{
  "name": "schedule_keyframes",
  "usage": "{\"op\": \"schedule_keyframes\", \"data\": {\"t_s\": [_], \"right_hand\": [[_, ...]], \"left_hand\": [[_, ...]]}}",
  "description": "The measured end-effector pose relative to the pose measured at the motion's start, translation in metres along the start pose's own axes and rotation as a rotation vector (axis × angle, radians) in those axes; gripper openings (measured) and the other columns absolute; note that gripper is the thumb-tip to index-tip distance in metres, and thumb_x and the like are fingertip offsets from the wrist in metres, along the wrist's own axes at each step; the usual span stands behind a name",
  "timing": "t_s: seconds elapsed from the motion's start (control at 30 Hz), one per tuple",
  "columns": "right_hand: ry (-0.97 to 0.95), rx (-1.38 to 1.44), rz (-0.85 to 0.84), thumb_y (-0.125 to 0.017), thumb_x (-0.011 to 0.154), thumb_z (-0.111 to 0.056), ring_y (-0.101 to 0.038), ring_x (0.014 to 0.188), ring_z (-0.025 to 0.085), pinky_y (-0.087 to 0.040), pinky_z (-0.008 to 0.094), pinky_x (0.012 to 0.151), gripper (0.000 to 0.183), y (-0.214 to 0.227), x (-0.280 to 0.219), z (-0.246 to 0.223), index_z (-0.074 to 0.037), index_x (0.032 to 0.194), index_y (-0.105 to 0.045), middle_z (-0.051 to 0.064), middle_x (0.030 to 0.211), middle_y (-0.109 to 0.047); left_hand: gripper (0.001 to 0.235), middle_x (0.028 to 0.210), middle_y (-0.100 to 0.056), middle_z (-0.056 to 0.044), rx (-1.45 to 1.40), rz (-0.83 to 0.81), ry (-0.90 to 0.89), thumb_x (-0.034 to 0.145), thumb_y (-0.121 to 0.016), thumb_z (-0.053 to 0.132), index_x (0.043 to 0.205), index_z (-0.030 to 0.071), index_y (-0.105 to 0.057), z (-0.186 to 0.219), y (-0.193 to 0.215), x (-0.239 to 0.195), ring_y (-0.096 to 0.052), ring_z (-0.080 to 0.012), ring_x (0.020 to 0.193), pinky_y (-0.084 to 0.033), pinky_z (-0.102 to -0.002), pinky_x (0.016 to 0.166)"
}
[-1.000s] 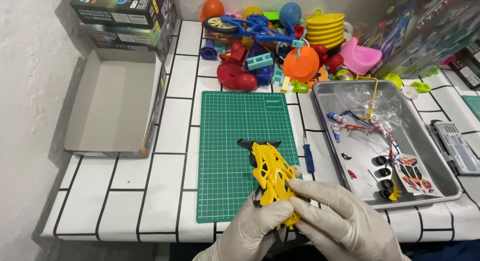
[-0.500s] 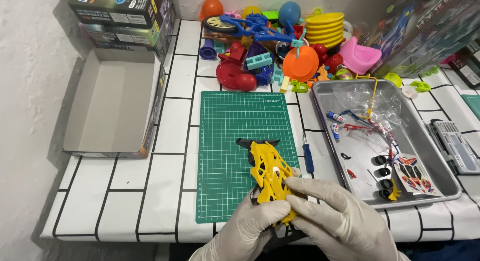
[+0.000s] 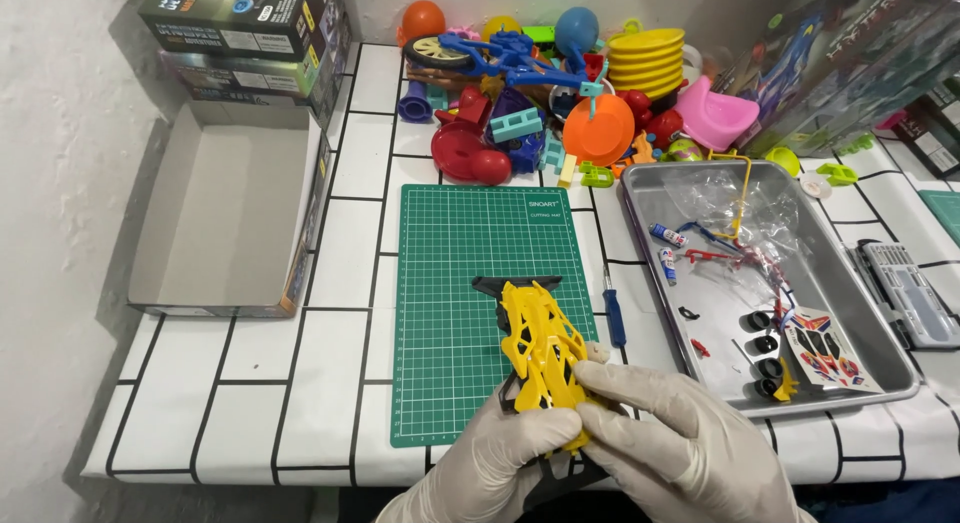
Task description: Assembling a mini 4WD toy car by installing batteries and attaching various plastic chassis and body components.
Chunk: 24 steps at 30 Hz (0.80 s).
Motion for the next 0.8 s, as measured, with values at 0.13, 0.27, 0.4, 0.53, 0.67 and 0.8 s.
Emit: {"op": "schedule_keyframes", "data": {"t_s": [0.13,0.27,0.4,0.53,0.67,0.8], "right_hand": [[0.000,0.037,-0.020,-0.080,0.087,-0.018,-0.077,0.117,0.024,-0.062,0.033,0.097,0.044,-0.003,-0.004,0.004,-0.021,0.127,-0.062,0.015,0.138,-0.067],[0.056,-0.073,0.028,-0.077,0.090,-0.020,-0.077,0.107,0.025,-0.063,0.033,0.084,0.034,-0.005,-0.011,0.001,-0.023,0.122,-0.065,0.011,0.134,-0.068],[0.028,-0.154,-0.018,-0.071,0.092,-0.022,-0.075,0.105,0.021,-0.060,0.033,0.080,0.031,-0.015,-0.021,0.007,-0.027,0.122,-0.069,0.004,0.140,-0.065],[0.061,-0.027,-0.069,-0.074,0.092,-0.033,-0.072,0.129,0.028,-0.060,0.035,0.096,0.053,-0.013,-0.006,-0.007,-0.022,0.140,-0.054,0.012,0.148,-0.062],[0.017,-0.125,0.018,-0.066,0.095,-0.036,-0.068,0.133,0.025,-0.057,0.033,0.107,0.050,-0.016,0.001,-0.014,-0.017,0.139,-0.053,0.008,0.147,-0.062],[-0.072,-0.208,0.131,-0.054,0.099,-0.030,-0.070,0.128,0.023,-0.056,0.033,0.099,0.034,-0.021,0.011,-0.022,-0.013,0.129,-0.060,0.006,0.139,-0.068]], "left_hand": [[0.062,0.123,-0.060,-0.014,-0.159,0.007,0.022,0.088,-0.068,0.011,0.145,0.000,-0.047,-0.005,0.003,0.001,-0.062,-0.0242,0.113,-0.052,-0.037,0.104],[0.065,0.125,-0.058,-0.015,-0.112,0.023,0.041,0.087,-0.068,0.013,0.146,0.002,-0.045,-0.005,0.006,0.001,-0.061,-0.0239,0.113,-0.054,-0.035,0.100],[0.063,0.127,-0.056,-0.014,-0.169,-0.017,0.033,0.088,-0.066,0.010,0.147,0.004,-0.043,-0.005,0.005,0.001,-0.061,-0.0223,0.111,-0.053,-0.036,0.100],[0.055,0.126,-0.054,-0.008,-0.434,-0.051,0.095,0.092,-0.060,0.002,0.144,0.014,-0.049,-0.015,0.008,-0.001,-0.056,-0.0157,0.106,-0.047,-0.027,0.077],[0.066,0.132,-0.058,-0.014,-0.380,0.174,0.062,0.084,-0.062,0.001,0.148,0.006,-0.051,-0.012,0.024,0.005,-0.059,-0.0276,0.120,-0.046,-0.040,0.108],[0.046,0.120,-0.062,-0.004,-0.604,0.212,0.103,0.092,-0.060,0.001,0.136,0.013,-0.061,-0.023,0.027,0.006,-0.062,-0.0177,0.103,-0.051,-0.029,0.088]]}}
Point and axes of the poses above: each hand's wrist, its own x-axis towards the middle knuckle, its own y-axis out of the back of the hand, z = x × y, the point moved 9 cm from there along x, towards the middle knuckle
